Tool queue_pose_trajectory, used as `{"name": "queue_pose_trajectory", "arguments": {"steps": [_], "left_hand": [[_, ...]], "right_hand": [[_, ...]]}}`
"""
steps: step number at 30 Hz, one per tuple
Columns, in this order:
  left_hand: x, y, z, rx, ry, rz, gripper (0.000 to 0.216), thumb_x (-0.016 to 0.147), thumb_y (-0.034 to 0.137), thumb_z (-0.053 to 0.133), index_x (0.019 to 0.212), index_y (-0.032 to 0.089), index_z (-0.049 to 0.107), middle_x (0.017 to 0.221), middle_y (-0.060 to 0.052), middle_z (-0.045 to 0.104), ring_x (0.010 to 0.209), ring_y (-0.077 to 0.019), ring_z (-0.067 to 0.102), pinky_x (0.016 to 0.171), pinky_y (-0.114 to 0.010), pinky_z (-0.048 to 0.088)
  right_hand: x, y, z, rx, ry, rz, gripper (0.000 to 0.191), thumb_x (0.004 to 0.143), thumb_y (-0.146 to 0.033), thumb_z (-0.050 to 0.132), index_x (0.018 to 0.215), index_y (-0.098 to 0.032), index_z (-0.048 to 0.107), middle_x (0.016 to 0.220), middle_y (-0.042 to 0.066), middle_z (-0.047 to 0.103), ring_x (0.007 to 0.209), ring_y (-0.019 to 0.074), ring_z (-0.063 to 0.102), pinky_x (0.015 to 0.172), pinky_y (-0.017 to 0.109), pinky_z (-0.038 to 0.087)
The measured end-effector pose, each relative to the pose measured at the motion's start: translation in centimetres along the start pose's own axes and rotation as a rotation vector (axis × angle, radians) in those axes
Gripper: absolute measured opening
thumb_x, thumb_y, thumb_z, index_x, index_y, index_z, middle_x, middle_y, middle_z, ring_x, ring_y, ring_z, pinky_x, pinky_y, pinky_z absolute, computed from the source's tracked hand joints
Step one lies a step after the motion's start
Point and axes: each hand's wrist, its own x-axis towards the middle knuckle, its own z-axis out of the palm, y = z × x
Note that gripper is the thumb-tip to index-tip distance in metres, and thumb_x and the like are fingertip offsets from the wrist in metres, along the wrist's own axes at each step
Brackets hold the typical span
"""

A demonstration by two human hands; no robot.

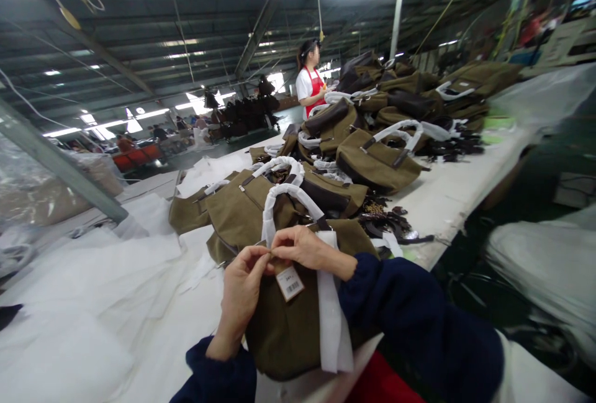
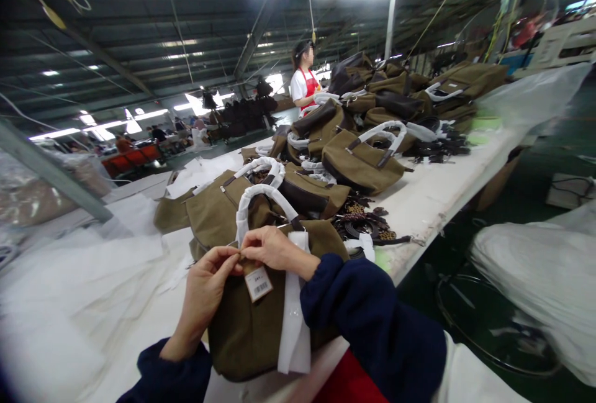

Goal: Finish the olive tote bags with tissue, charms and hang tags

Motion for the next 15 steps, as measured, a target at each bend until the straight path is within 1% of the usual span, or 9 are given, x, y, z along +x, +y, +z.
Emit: {"name": "queue_pose_trajectory", "arguments": {"steps": [4, 7, 13, 15], "left_hand": [[0.0, 0.1, -0.1, 0.047, 0.011, 0.01, 0.024, 0.082, 0.04, 0.067, 0.092, 0.018, 0.065, 0.066, 0.001, 0.069, 0.065, -0.0154, 0.064, 0.068, -0.025, 0.048], [-0.1, 0.0, -0.3, 0.072, -0.014, 0.023, 0.023, 0.083, 0.041, 0.066, 0.09, 0.019, 0.064, 0.065, 0.002, 0.068, 0.065, -0.0158, 0.064, 0.068, -0.026, 0.047], [0.0, -0.1, -0.4, 0.119, -0.071, 0.077, 0.017, 0.085, 0.037, 0.065, 0.085, 0.02, 0.063, 0.063, 0.002, 0.067, 0.061, -0.0155, 0.063, 0.064, -0.025, 0.046], [0.0, -0.2, -0.2, 0.097, -0.069, 0.082, 0.018, 0.086, 0.037, 0.064, 0.088, 0.02, 0.062, 0.066, 0.002, 0.066, 0.063, -0.0155, 0.064, 0.066, -0.026, 0.048]], "right_hand": [[0.0, 0.2, -0.1, -0.002, -0.014, -0.003, 0.009, 0.077, -0.021, 0.062, 0.076, -0.013, 0.065, 0.065, -0.002, 0.059, 0.056, 0.0089, 0.052, 0.051, 0.019, 0.042], [-0.1, 0.4, 0.0, 0.008, -0.018, -0.001, 0.009, 0.077, -0.022, 0.063, 0.076, -0.013, 0.065, 0.064, -0.002, 0.059, 0.055, 0.0084, 0.051, 0.052, 0.018, 0.042], [-0.2, 1.0, 0.3, 0.084, -0.003, 0.038, 0.015, 0.078, -0.028, 0.065, 0.075, -0.013, 0.063, 0.065, -0.002, 0.058, 0.056, 0.0087, 0.052, 0.053, 0.019, 0.045], [-0.1, 1.0, 0.3, 0.111, 0.003, 0.058, 0.018, 0.077, -0.031, 0.065, 0.076, -0.013, 0.063, 0.066, -0.002, 0.058, 0.056, 0.0089, 0.053, 0.054, 0.02, 0.046]]}}
